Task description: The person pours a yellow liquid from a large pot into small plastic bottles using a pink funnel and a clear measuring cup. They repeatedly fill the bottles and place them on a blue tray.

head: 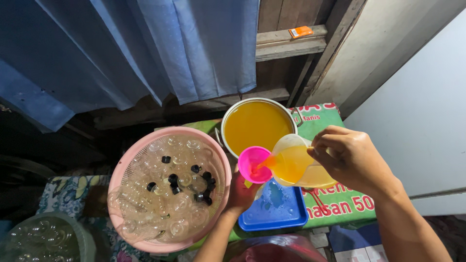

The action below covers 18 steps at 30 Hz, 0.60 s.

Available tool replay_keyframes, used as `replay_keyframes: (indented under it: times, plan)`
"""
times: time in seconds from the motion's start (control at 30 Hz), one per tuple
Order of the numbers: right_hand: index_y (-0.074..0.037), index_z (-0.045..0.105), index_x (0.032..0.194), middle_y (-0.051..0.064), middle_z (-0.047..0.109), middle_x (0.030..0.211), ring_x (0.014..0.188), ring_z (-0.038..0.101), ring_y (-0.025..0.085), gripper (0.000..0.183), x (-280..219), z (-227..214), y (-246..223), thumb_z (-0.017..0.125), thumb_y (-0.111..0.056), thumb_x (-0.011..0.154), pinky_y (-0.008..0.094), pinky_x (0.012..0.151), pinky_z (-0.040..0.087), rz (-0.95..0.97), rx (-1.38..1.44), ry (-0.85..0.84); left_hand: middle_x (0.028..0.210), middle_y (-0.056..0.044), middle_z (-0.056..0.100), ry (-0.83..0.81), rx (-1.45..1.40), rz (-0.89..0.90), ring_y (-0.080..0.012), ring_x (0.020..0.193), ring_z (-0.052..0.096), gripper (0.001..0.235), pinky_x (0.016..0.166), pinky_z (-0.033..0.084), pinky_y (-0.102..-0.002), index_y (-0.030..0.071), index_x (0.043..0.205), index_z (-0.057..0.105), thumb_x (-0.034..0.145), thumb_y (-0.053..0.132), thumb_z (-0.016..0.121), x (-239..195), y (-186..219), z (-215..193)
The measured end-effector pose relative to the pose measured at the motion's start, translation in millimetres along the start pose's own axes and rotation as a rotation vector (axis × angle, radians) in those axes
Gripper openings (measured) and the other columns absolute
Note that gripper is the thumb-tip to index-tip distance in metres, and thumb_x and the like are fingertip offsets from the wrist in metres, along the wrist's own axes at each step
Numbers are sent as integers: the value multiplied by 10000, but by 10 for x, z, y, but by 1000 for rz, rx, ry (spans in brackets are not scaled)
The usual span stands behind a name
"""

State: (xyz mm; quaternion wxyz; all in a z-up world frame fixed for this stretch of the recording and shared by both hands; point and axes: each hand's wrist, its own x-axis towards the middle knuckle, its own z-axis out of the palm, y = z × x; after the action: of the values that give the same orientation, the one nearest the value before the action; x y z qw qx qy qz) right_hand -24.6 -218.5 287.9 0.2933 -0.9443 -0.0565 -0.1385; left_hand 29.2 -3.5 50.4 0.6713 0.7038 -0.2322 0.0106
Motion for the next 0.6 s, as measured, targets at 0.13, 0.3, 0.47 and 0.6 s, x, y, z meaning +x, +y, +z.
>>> replay_keyframes:
  times: [0.13,0.3,0.47,0.6]
  plan:
    - [-5,711,780,62,697,788,526,632,204,124,8,13,-7,748,-113,829,306,500,522,-8,4,-11,1147,-119,714,-20,-31,-15,-265,1082,691,328,943,531,-367,30,1126,723,840,148,831,-20,-10,-3]
    - [-9,735,810,69,695,770,537,639,182,115,-21,48,80,759,-120,831,305,513,523,61,4,-10,1139,-125,699,4,-5,-8,-264,1073,682,355,927,530,-365,20,1127,708,819,138,837,-30,-20,-1]
    - [27,716,821,56,750,815,711,680,100,164,-77,155,427,767,-126,851,276,629,558,243,431,0,1116,-116,733,-30,-47,-76,-244,1051,702,353,916,542,-356,26,1140,704,823,126,824,-44,-51,-8]
    - [6,703,793,32,745,807,761,690,69,130,-234,316,880,761,-102,836,229,693,547,414,715,39,1078,-121,761,-32,-29,-45,-244,1023,732,297,896,560,-356,24,1127,718,851,103,796,-72,-116,-25]
